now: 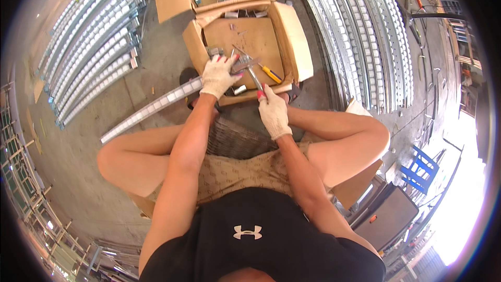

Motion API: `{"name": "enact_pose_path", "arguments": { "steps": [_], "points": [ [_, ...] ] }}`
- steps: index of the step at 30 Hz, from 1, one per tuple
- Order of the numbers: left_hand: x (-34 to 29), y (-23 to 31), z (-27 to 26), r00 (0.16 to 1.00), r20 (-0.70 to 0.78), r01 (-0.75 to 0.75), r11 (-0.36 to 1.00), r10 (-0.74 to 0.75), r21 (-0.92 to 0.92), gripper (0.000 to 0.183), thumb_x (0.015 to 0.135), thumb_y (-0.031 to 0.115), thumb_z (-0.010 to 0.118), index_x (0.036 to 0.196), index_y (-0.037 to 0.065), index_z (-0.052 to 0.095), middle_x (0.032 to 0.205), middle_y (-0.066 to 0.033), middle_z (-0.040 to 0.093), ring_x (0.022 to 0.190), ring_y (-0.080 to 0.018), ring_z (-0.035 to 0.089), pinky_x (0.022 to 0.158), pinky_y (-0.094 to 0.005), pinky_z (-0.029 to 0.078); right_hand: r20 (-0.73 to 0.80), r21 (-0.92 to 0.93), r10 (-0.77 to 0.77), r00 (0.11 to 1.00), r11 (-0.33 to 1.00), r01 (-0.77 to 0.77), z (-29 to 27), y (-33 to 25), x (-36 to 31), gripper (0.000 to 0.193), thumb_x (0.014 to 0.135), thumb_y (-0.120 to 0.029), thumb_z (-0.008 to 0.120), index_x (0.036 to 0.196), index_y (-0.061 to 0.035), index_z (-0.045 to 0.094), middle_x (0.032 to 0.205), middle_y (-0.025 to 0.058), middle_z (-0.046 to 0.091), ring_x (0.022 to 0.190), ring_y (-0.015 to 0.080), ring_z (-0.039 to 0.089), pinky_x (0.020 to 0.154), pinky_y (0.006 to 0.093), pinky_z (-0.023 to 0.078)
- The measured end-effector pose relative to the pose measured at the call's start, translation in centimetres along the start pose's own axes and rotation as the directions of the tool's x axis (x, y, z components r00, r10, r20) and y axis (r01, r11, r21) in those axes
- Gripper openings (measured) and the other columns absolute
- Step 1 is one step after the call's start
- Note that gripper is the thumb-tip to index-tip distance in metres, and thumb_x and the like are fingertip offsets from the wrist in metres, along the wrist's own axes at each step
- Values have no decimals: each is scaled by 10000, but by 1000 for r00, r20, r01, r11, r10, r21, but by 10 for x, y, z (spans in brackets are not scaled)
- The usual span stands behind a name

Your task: The person assembles metal components by hand and with a hammer, attaching brackets to long perforated metal rails and securing them.

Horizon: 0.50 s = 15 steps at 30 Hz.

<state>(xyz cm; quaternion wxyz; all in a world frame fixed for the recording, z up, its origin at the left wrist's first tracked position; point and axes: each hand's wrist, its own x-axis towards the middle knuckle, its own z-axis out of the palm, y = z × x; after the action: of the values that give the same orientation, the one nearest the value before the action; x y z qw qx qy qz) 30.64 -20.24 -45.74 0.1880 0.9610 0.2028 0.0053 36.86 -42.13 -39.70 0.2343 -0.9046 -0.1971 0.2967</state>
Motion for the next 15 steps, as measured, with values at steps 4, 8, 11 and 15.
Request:
{"name": "enact_pose_path", "arguments": {
  "steps": [4,8,11,15],
  "points": [
    [-6,4,-2,999,33,-7,1000,6,23,717,803,519,819,1402,163,647,1121,-60,713,1144,-280,619,987,-435,506,-220,441,106,970,898,2,-8,4,-17,401,1030,-177,535,1392,-24,615,1031,273,727,975,410,713,854,443,553],
    [-8,2,-1,999,-14,-34,999,34,3,698,800,510,819,1383,163,658,1123,-58,713,1144,-278,620,983,-425,503,-32,403,177,984,903,-149,-11,-1,-1,392,1035,-157,528,1384,-3,615,1023,255,722,948,384,706,845,433,547],
    [-10,-2,0,999,-18,-28,1000,28,-6,681,798,496,820,1368,158,666,1130,-59,714,1140,-276,620,979,-417,502,177,597,292,940,727,-338,-20,-7,7,376,1044,-176,519,1353,7,629,860,251,699,841,421,690,784,470,539],
    [-15,-1,1,999,-29,-36,999,36,11,675,792,480,825,1358,146,671,1147,-63,716,1143,-276,621,981,-411,498,35,127,-51,998,991,47,6,22,21,348,1035,-236,544,1237,9,685,812,254,695,797,409,714,737,491,542]
  ]
}}
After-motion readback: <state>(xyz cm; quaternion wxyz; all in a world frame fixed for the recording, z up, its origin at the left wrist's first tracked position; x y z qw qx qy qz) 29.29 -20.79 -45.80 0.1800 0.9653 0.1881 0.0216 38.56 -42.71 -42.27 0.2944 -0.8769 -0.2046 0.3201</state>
